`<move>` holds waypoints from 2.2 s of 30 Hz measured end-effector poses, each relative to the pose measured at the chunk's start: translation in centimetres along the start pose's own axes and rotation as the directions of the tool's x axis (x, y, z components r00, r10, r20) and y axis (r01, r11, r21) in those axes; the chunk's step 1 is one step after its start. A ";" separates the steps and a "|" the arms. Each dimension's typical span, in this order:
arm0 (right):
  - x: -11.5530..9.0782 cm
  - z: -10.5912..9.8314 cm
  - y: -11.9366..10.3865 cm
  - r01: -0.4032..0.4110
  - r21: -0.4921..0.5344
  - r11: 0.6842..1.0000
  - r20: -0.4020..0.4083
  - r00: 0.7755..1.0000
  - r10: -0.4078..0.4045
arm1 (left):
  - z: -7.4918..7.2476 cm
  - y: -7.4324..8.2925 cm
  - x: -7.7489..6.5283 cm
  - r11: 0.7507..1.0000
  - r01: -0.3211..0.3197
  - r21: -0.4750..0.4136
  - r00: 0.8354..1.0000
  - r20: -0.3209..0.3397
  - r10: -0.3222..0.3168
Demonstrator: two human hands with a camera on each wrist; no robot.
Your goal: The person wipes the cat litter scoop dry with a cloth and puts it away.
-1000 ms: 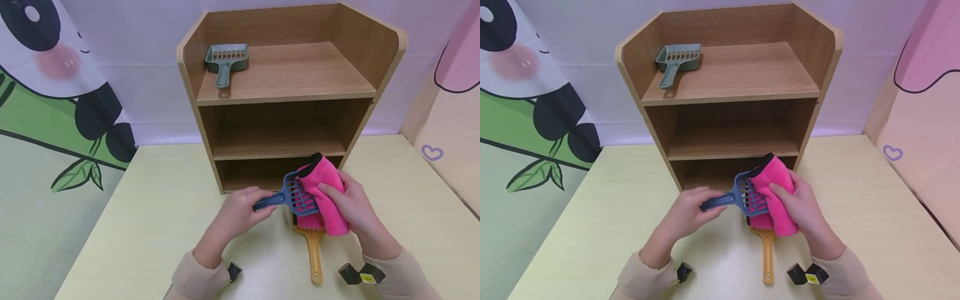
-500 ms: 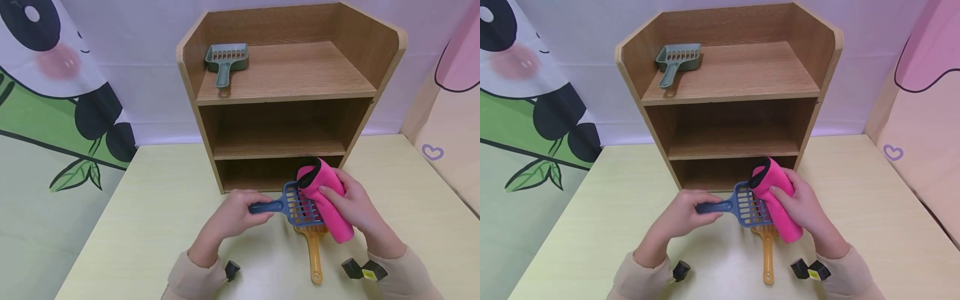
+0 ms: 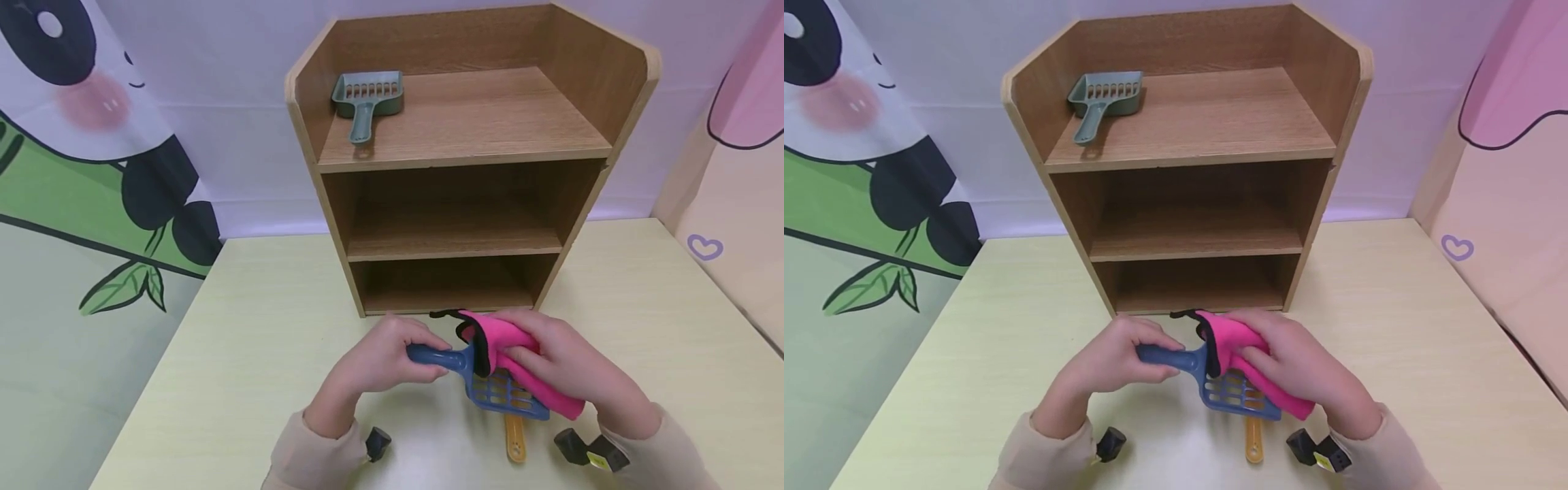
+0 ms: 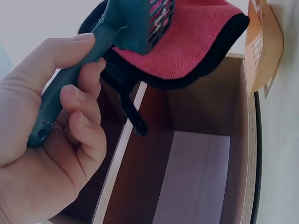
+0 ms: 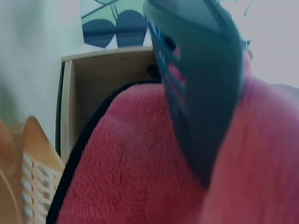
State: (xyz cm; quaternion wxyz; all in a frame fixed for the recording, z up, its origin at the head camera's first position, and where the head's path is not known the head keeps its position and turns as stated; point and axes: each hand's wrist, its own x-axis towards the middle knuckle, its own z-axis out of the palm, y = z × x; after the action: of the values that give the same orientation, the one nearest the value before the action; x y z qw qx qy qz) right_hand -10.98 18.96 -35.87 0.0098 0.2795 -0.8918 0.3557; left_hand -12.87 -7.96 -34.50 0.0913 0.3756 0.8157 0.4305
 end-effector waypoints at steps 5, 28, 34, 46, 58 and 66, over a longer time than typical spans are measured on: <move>0.0 0.5 -1.0 -0.007 -0.162 0.987 -0.020 1.000 0.004 | 0.3 0.4 0.0 0.995 -0.079 0.064 0.997 0.006 0.078; -0.1 -1.4 0.0 -0.152 -0.210 0.966 -0.137 0.983 0.125 | 0.3 0.4 -0.2 0.984 -0.008 0.177 0.996 -0.092 0.024; 0.0 -0.7 -0.2 -0.098 -0.167 0.981 -0.132 0.988 0.077 | 0.7 0.7 -0.1 0.981 -0.065 0.185 0.992 -0.098 0.084; 0.1 0.0 -0.9 -0.056 -0.257 0.965 -0.138 0.990 0.021 | 1.0 0.7 0.1 0.971 -0.113 0.210 0.989 -0.066 0.129; -0.5 -1.8 -0.9 -0.160 -0.251 0.955 -0.169 0.978 0.119 | 0.2 0.3 -0.3 0.979 -0.082 0.188 0.984 -0.139 0.109; -0.8 -2.2 -0.7 -0.127 -0.218 0.968 -0.186 0.979 0.087 | -0.1 0.6 -0.4 0.986 -0.073 0.147 0.985 -0.144 0.095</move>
State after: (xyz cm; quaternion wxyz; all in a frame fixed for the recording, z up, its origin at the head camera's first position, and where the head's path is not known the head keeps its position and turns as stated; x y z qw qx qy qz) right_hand -10.34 20.36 -33.96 0.1012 0.1953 -0.9363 0.2737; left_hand -12.29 -8.09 -34.10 -0.0157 0.3816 0.8320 0.4025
